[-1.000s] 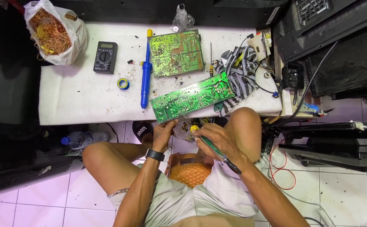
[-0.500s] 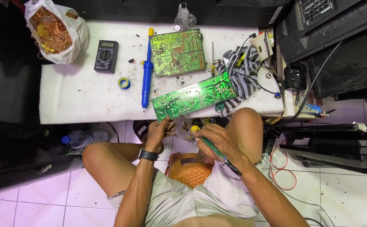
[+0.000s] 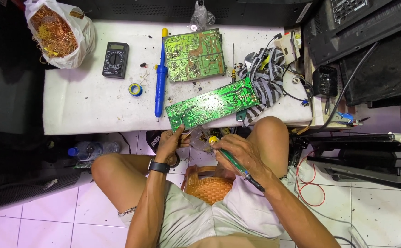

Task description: The person is desoldering components from a green circuit board using a soldering iron and a desoldering pump on a repair bench.

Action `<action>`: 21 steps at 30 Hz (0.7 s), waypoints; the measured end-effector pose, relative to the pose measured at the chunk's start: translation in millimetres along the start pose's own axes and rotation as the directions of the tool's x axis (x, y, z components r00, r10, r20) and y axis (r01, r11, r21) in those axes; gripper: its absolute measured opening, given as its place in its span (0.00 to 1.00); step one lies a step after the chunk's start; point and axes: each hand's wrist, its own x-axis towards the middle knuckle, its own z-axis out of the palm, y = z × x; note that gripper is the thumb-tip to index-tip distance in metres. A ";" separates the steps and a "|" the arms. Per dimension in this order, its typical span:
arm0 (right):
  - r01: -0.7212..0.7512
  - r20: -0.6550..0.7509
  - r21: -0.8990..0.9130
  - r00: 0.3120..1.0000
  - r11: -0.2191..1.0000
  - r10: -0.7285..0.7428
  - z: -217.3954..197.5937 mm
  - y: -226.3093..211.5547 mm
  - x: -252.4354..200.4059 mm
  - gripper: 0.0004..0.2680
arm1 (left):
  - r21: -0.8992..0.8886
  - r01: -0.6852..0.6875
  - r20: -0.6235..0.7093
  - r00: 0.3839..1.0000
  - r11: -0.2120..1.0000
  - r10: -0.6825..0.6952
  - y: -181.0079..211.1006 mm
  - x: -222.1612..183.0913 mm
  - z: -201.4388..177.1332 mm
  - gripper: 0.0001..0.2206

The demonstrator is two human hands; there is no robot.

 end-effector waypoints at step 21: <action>-0.047 -0.439 0.225 0.887 0.973 0.144 18.7 9.2 -18.2 0.05 | 0.176 -0.081 0.073 0.995 0.981 0.069 -31.8 29.0 -31.5 0.19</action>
